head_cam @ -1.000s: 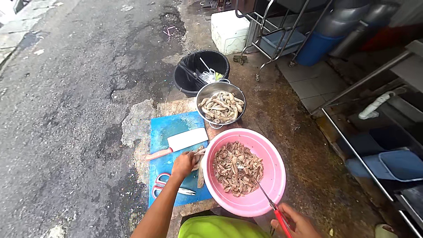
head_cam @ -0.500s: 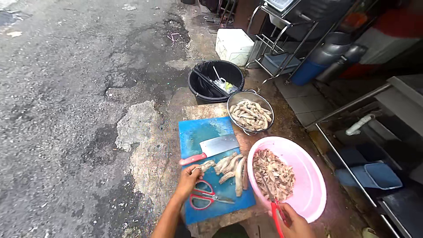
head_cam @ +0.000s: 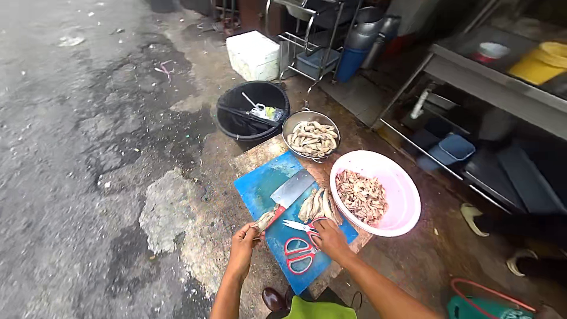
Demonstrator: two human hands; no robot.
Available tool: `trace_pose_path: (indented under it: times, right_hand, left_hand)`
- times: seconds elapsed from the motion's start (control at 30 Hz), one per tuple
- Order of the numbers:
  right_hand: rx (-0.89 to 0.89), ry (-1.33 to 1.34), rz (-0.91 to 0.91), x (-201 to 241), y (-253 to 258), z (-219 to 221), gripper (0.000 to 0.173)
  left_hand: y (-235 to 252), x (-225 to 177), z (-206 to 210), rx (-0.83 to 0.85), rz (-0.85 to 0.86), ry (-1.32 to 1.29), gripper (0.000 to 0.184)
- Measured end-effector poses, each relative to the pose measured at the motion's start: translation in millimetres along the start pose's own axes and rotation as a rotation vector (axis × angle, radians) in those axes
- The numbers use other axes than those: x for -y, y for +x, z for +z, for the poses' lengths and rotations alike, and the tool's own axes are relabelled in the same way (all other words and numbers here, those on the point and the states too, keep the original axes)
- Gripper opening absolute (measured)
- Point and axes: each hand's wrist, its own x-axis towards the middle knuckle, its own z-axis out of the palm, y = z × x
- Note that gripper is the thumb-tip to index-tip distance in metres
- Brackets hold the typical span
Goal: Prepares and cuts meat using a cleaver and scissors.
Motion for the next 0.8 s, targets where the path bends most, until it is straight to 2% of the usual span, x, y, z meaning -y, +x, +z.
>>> trace_pose_path:
  times: [0.1,0.17,0.27,0.33,0.37,0.47,0.57,0.63,0.73,0.8]
  right_hand:
    - [-0.08,0.008,-0.025,-6,13,12,0.042]
    - [-0.116,0.056,0.019,4,6,17,0.043]
    - [-0.266,0.21,0.049,45,-7,19,0.043]
    - [-0.246,0.302,0.055,85,-7,18,0.041]
    - [-0.172,0.358,0.083,106,-4,17,0.043]
    - [0.064,0.513,0.274,156,22,10,0.059]
    - [-0.007,0.482,0.493,181,61,12,0.073]
    - [0.011,0.478,0.653,191,83,14,0.081]
    - [0.065,0.482,0.871,204,107,9,0.074]
    - [0.069,0.473,0.982,219,119,2,0.069]
  left_hand:
    - [12,-17,-2,0.063,0.004,0.08,0.027]
    - [16,-24,-13,0.073,-0.002,0.173,0.026]
    - [32,-32,-26,0.071,-0.014,0.278,0.025]
    - [50,-32,-29,0.075,-0.023,0.316,0.024]
    - [58,-31,-31,0.077,-0.036,0.332,0.023]
    - [85,-32,-35,0.112,-0.069,0.391,0.022]
    - [124,-35,-38,0.202,-0.08,0.488,0.023]
    - [156,-32,-46,0.283,-0.144,0.669,0.024]
    - [207,-28,-64,0.483,-0.202,1.077,0.032]
    - [229,-34,-78,0.572,-0.213,1.154,0.034]
